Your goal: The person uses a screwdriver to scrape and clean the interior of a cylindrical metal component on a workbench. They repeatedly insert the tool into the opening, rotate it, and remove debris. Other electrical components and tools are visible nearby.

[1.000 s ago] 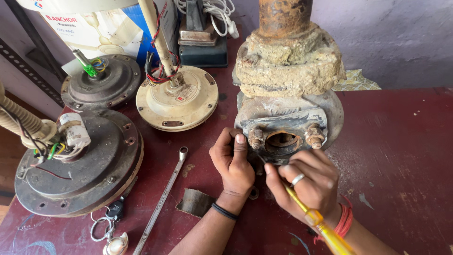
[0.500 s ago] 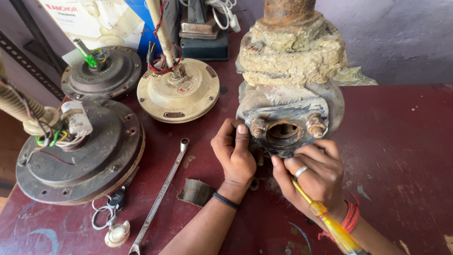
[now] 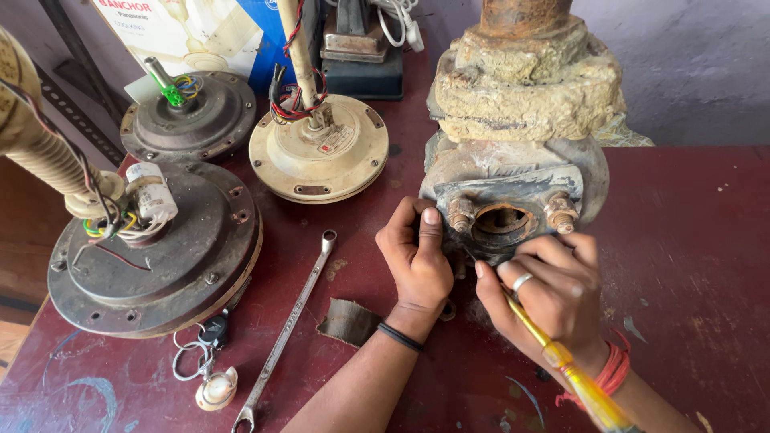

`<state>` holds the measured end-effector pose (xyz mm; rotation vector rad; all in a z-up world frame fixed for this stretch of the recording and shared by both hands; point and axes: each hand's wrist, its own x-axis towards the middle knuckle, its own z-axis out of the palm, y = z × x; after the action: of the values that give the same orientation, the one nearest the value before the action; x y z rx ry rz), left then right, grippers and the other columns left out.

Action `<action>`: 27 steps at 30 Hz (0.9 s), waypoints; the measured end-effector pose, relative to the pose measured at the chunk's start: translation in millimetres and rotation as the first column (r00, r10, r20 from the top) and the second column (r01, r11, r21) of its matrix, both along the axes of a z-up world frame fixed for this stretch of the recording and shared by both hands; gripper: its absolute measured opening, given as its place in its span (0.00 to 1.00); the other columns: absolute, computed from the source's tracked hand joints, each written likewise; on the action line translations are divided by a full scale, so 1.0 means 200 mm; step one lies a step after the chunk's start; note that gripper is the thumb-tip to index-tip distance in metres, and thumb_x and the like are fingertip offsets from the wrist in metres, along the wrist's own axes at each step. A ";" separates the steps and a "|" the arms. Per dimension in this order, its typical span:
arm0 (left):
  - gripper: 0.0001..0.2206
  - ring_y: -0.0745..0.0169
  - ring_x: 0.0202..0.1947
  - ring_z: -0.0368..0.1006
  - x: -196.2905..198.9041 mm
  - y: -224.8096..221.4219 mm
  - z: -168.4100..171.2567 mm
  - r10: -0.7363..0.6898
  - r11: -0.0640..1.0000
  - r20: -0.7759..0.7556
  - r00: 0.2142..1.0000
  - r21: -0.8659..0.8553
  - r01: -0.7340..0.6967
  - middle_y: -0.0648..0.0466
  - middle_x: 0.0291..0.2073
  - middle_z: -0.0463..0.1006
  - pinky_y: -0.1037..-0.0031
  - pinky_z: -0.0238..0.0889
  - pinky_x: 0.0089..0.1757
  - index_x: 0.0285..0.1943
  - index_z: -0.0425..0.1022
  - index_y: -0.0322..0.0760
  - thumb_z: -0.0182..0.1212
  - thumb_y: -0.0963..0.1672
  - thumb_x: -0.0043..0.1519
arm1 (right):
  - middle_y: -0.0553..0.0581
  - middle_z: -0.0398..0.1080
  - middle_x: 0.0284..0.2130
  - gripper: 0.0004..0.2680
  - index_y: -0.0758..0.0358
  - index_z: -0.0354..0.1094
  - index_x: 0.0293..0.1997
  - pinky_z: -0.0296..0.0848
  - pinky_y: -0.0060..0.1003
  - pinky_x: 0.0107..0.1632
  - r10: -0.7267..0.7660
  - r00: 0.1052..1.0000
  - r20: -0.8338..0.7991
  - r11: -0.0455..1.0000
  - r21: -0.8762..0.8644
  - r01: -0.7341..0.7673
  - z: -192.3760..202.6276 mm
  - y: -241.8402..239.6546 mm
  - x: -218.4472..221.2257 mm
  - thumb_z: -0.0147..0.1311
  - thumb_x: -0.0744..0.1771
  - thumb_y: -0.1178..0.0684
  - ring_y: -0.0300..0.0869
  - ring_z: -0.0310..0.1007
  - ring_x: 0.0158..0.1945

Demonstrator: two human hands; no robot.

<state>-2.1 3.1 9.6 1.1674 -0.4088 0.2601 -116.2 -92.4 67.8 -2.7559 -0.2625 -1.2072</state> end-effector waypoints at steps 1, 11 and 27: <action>0.10 0.76 0.27 0.58 0.00 0.00 0.00 -0.001 1.000 0.008 1.000 -0.002 0.001 0.60 0.21 0.67 0.78 0.54 0.29 0.32 0.69 0.28 0.55 0.40 0.68 | 0.51 0.71 0.18 0.08 0.62 0.69 0.21 0.60 0.45 0.47 0.002 1.000 -0.003 1.000 -0.011 -0.002 0.01 0.00 0.00 0.63 0.63 0.56 0.42 0.72 0.31; 0.10 0.75 0.27 0.59 0.00 0.00 -0.01 -0.020 1.000 0.000 1.000 -0.023 0.020 0.60 0.22 0.67 0.77 0.55 0.30 0.33 0.68 0.28 0.55 0.40 0.68 | 0.53 0.72 0.21 0.07 0.63 0.69 0.25 0.60 0.45 0.47 0.052 0.999 -0.004 0.998 -0.029 -0.052 0.05 0.07 0.05 0.63 0.64 0.59 0.44 0.72 0.32; 0.10 0.75 0.27 0.58 0.00 0.01 -0.01 0.018 1.000 0.011 1.000 0.006 -0.018 0.58 0.21 0.66 0.77 0.54 0.30 0.33 0.68 0.28 0.55 0.40 0.68 | 0.52 0.70 0.19 0.09 0.62 0.67 0.22 0.60 0.46 0.47 0.027 0.999 0.020 0.999 -0.021 -0.027 0.00 0.06 0.05 0.62 0.64 0.60 0.43 0.71 0.30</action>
<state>-2.5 4.3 8.5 1.1767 -0.4095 0.2814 -107.0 -79.7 68.4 -2.7496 -0.3146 -1.2331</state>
